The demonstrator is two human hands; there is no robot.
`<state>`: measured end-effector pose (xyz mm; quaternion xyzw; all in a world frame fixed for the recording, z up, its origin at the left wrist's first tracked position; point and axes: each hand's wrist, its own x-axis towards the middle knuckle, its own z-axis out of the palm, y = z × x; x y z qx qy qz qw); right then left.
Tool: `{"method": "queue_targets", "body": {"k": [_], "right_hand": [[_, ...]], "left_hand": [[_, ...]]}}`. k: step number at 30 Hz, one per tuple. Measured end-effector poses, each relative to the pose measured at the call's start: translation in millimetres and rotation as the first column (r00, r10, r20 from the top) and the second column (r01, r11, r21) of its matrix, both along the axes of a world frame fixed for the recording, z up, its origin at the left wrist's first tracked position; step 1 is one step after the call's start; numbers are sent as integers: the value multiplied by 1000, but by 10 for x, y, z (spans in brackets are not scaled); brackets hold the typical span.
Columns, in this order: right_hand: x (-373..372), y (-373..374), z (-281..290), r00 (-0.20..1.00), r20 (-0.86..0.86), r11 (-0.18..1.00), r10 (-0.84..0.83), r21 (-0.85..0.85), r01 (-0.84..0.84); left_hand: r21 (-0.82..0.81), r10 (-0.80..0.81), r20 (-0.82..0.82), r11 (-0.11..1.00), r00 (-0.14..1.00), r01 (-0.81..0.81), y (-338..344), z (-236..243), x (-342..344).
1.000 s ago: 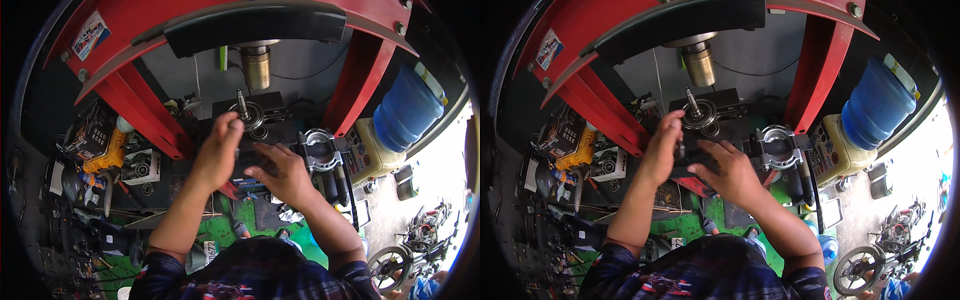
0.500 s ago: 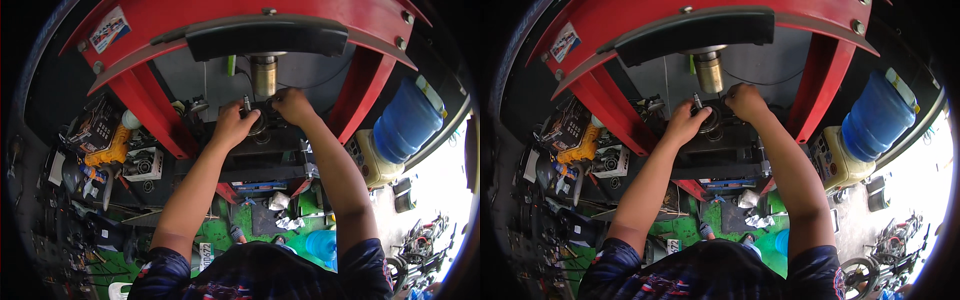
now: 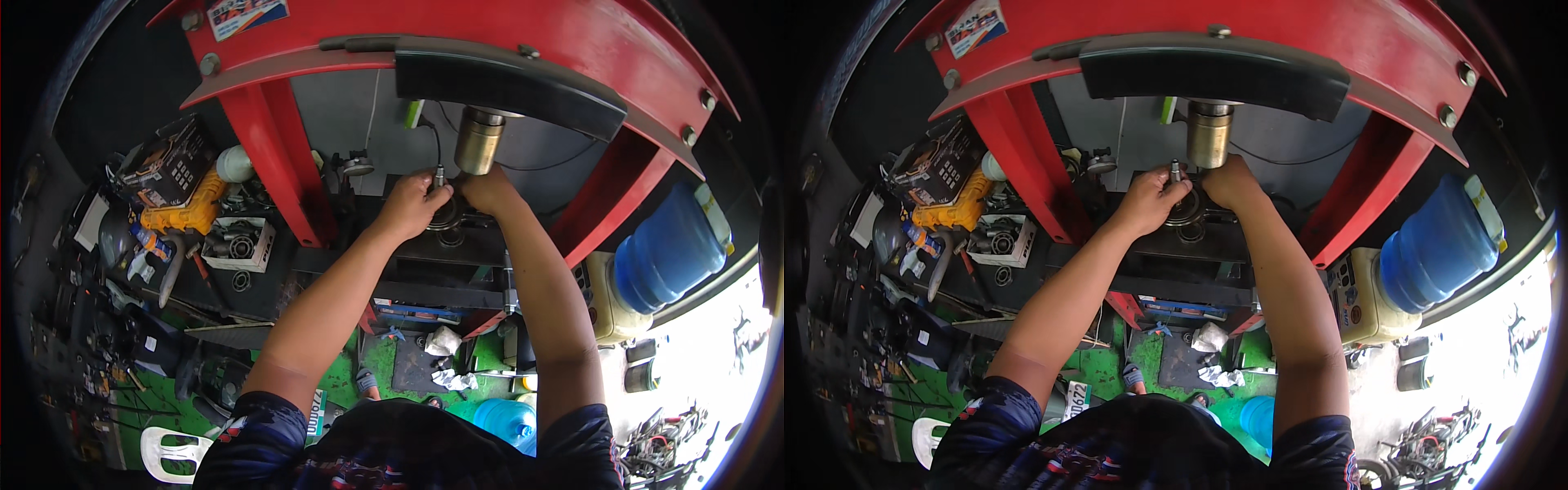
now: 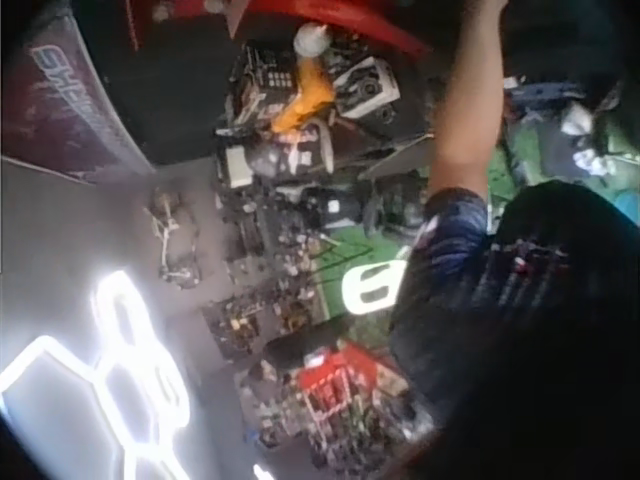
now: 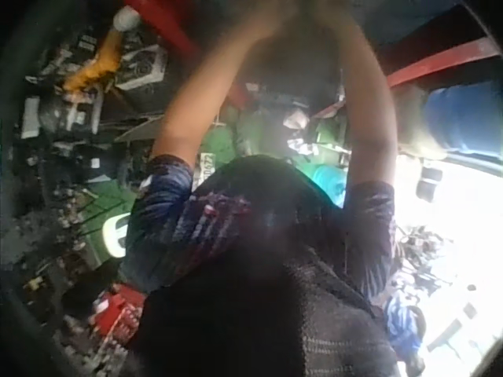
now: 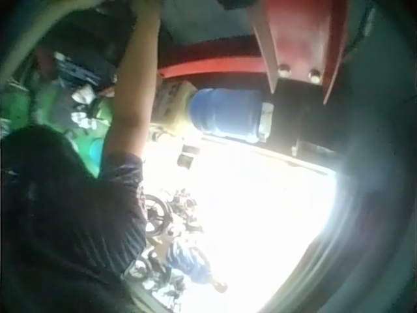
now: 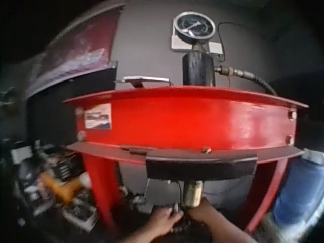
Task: The person uses a red hydraulic press to press bearings onto and off of a metal shaft. They repeatedly position the shaft and bearing under the press ram, operate the hydraulic lever to apply pressure, and then remove the components. The person also handles a metal plate and a cloth during the process.
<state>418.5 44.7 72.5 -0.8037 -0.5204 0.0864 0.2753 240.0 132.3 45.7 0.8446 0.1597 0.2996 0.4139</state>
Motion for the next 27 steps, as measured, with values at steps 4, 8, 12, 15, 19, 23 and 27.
{"method": "queue_targets", "body": {"k": [4,8,12,15,19,23,27], "right_hand": [[430,48,-297,956,279,996,86,-42,-77],[490,-17,-334,834,493,969,249,-120,-218],[314,-148,-190,958,268,994,102,17,-111],[429,-402,-106,836,529,982,149,23,-190],[-650,-1006,516,992,17,981,-121,152,117],[-1195,-1691,316,902,-411,950,134,311,0],[-1716,-1511,84,777,-587,972,225,84,-218]], "left_hand": [[69,5,-19,998,1000,-4,-18,-1,136],[94,49,95,994,994,-58,-23,-72,145],[143,114,137,981,984,-133,-57,-107,110],[148,197,93,967,976,-209,-283,195,-341],[160,301,380,910,875,-382,-246,289,-1385],[69,607,311,752,731,-655,599,-126,-2529],[161,813,99,557,574,-815,1447,-773,-3745]]}}
